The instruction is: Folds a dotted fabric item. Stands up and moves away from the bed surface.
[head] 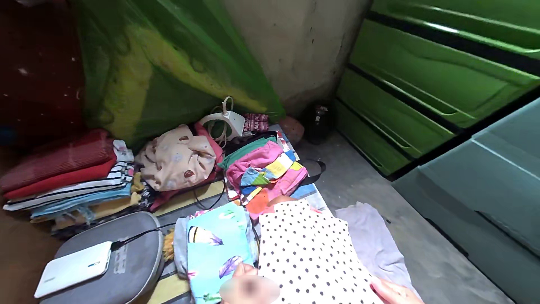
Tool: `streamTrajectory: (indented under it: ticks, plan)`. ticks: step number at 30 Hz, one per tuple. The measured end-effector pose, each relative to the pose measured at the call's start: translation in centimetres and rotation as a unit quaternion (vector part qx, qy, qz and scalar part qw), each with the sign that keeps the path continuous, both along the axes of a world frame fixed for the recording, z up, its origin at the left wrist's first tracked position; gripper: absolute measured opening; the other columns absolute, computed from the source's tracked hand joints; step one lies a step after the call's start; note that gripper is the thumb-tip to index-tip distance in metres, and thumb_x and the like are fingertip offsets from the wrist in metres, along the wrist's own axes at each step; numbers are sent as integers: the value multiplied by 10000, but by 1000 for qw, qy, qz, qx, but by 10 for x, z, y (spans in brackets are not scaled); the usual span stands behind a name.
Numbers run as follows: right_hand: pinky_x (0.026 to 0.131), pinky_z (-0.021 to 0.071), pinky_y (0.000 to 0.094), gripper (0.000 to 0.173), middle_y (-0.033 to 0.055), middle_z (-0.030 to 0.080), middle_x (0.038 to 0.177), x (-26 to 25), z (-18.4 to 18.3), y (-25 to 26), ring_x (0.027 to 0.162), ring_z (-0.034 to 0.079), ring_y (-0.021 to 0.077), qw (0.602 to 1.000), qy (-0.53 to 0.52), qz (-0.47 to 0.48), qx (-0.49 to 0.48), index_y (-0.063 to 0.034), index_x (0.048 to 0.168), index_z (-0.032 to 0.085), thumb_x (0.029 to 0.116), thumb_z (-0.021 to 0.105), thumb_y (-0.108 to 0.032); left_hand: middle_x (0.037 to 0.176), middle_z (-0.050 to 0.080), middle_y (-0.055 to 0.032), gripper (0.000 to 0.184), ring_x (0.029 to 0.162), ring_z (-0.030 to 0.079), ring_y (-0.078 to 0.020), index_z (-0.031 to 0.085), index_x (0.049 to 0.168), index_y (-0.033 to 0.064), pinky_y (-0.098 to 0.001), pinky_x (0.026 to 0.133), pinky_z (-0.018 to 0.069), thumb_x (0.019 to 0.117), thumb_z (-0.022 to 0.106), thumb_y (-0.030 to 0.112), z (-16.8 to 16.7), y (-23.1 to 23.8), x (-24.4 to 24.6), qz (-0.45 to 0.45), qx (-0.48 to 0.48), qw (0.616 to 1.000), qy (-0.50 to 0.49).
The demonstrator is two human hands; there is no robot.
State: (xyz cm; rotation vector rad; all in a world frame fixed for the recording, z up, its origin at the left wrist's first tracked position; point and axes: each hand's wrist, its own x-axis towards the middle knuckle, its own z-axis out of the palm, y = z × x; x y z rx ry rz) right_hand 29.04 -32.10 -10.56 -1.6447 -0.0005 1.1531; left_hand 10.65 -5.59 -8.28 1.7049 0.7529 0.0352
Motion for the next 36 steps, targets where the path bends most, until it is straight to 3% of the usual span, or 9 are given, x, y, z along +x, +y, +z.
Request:
streamTrajectory:
  ticks: [2,7,10,16,26,28,30,32,36]
  plan:
    - [726,581,257,258,-57,722,805,8,5,16,753,698,43,999,32,-18,1,-104,987,646,1067,410,-172,1022,601,-159,305,950,585,-199,725,963,-67,-372,849,495,963,618,220,8,8,16,-12,38,999,24]
    - [666,619,285,252,28,753,789,22,1,37,708,736,114,986,126,-109,29,-95,954,647,1069,424,-97,887,705,-48,238,772,698,-110,679,1072,12,-313,740,595,995,597,222,5,19,56,37,-83,995,48]
    - [628,608,268,226,32,742,753,25,2,40,662,722,108,984,81,-152,34,-76,931,657,1037,465,-22,868,709,-55,219,754,700,-115,651,1128,-7,-304,723,593,1001,587,159,4,21,71,63,-101,993,24]
    - [621,582,214,186,-19,725,746,31,15,43,650,687,51,979,-62,-178,74,-82,875,701,926,563,33,778,697,13,108,686,684,-59,674,980,34,-236,665,585,956,590,97,26,22,86,99,-59,992,-55]
    - [574,578,240,200,10,706,740,26,-23,40,622,684,78,986,18,-166,28,-65,899,629,1037,489,-32,825,673,-70,120,698,672,-93,626,1066,-39,-249,667,575,1022,560,50,-12,27,102,151,-122,981,11]
    - [582,564,215,162,-5,684,744,26,-17,43,624,664,54,985,-43,-164,11,-58,904,625,1016,519,-10,827,672,-70,122,694,674,-90,617,1082,-43,-242,665,577,1026,552,44,-5,27,106,156,-128,979,6]
    - [679,535,248,130,33,641,925,29,-14,45,761,631,79,976,-179,-115,-37,-18,1082,634,959,598,-42,854,675,-78,135,719,676,-95,617,1098,-46,-250,689,577,1029,549,48,-3,30,112,144,-123,982,3]
    - [847,503,471,404,230,614,1186,33,-15,45,1010,613,309,944,-320,-58,-57,57,1265,605,907,642,-127,847,671,-75,134,721,671,-91,626,1077,-44,-246,690,571,1033,550,56,-4,32,117,130,-114,985,7]
    - [917,514,559,331,254,647,1236,22,0,72,1118,635,396,881,-472,28,16,37,1189,686,932,619,-161,819,668,-68,137,703,666,-82,632,1046,-47,-240,682,568,1038,539,53,-7,31,122,143,-107,984,-3]
